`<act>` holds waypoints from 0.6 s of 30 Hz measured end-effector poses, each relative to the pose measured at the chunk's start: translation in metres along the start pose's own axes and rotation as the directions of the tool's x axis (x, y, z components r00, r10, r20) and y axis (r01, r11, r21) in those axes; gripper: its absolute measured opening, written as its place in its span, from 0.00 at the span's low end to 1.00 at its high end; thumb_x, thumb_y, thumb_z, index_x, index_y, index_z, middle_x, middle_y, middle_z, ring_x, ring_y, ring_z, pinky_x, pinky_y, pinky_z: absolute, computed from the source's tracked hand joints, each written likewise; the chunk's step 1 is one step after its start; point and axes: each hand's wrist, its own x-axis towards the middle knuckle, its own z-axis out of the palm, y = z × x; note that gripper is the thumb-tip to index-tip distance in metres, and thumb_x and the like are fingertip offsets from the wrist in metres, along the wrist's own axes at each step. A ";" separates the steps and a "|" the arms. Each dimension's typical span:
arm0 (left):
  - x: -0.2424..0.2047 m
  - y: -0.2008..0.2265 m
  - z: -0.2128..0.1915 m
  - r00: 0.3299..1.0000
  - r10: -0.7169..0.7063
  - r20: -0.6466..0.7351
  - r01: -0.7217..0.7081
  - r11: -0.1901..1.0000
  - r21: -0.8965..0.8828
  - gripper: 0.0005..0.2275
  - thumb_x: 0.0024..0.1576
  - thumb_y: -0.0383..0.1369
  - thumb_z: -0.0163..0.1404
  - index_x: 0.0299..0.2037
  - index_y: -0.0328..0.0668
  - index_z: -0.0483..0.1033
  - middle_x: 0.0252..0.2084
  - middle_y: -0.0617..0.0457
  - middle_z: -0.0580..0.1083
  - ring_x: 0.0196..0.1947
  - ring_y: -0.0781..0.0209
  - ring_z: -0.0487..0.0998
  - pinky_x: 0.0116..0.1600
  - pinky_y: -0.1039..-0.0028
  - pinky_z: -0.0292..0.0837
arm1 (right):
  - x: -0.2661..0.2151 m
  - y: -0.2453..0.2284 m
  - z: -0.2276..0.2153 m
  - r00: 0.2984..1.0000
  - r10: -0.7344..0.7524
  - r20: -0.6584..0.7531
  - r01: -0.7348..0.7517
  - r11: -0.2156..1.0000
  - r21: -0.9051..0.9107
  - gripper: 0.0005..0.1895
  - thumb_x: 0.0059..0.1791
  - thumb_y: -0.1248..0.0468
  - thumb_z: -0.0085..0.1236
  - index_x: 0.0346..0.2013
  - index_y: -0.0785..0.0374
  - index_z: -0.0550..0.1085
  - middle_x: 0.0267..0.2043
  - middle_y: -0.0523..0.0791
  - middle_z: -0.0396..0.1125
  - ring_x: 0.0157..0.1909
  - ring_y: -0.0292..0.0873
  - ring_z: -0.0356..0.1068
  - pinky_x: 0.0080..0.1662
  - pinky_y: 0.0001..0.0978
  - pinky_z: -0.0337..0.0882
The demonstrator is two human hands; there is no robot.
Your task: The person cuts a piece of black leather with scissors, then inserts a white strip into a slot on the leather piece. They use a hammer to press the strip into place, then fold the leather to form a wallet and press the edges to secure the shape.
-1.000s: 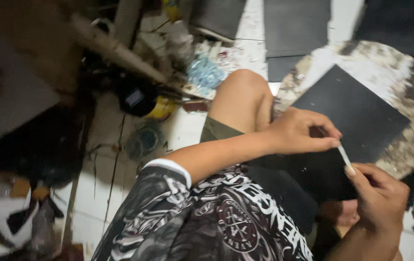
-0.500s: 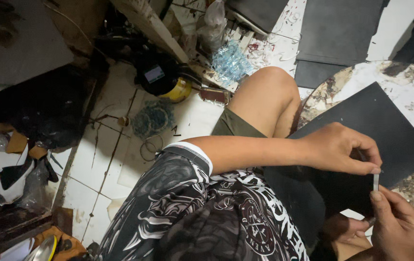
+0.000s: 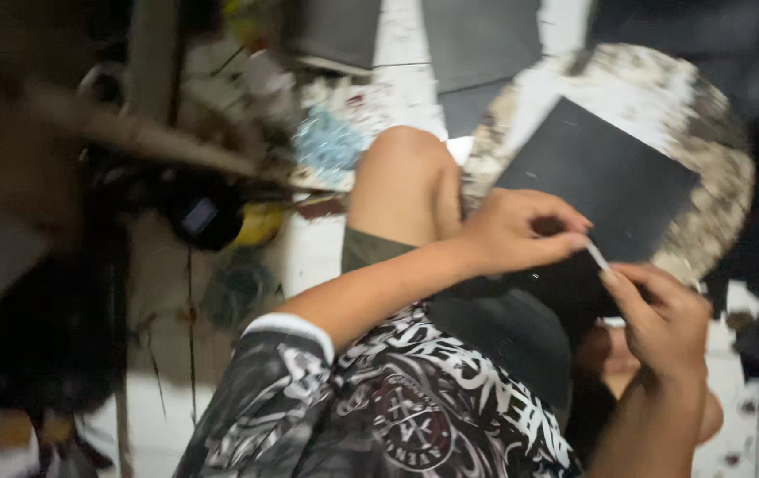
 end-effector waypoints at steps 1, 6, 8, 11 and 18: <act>0.000 0.006 -0.002 0.998 0.004 0.058 -0.003 1.000 -0.016 0.06 0.57 0.38 0.58 0.41 0.52 0.82 0.43 0.59 0.83 0.41 0.76 0.81 0.47 0.84 0.76 | -0.001 -0.004 0.001 0.998 0.040 -0.045 -0.040 0.999 0.002 0.05 0.57 0.67 0.61 0.45 0.65 0.81 0.41 0.44 0.74 0.42 0.34 0.68 0.48 0.26 0.65; 0.005 0.021 -0.008 1.000 0.017 0.024 -0.019 0.998 0.055 0.03 0.56 0.32 0.60 0.37 0.48 0.81 0.43 0.55 0.83 0.37 0.74 0.81 0.39 0.85 0.74 | 0.003 -0.014 0.001 0.994 -0.105 0.000 0.105 0.992 0.064 0.05 0.53 0.66 0.63 0.38 0.65 0.81 0.36 0.44 0.75 0.37 0.36 0.71 0.43 0.27 0.67; 0.007 0.010 -0.007 0.998 0.042 0.052 -0.041 0.999 -0.011 0.04 0.54 0.31 0.62 0.36 0.47 0.82 0.42 0.53 0.83 0.39 0.65 0.83 0.42 0.79 0.77 | 0.004 -0.023 0.000 0.992 -0.119 -0.044 0.125 0.980 0.155 0.04 0.52 0.67 0.62 0.38 0.65 0.82 0.31 0.48 0.74 0.33 0.42 0.71 0.40 0.34 0.67; 0.009 0.003 -0.007 0.997 0.050 0.062 -0.047 0.997 -0.063 0.04 0.53 0.30 0.65 0.35 0.46 0.83 0.40 0.52 0.83 0.41 0.57 0.85 0.45 0.74 0.79 | 0.005 -0.030 0.001 0.984 -0.148 -0.101 0.169 0.955 0.244 0.04 0.51 0.69 0.63 0.38 0.65 0.83 0.27 0.51 0.73 0.30 0.47 0.71 0.37 0.41 0.68; 0.009 0.008 -0.004 0.997 -0.076 0.019 0.077 0.994 -0.081 0.04 0.52 0.26 0.64 0.33 0.39 0.82 0.37 0.50 0.83 0.33 0.66 0.84 0.38 0.82 0.79 | 0.005 -0.035 -0.001 0.977 -0.180 -0.118 0.206 0.939 0.276 0.03 0.50 0.68 0.64 0.36 0.61 0.84 0.26 0.48 0.74 0.29 0.45 0.72 0.36 0.37 0.69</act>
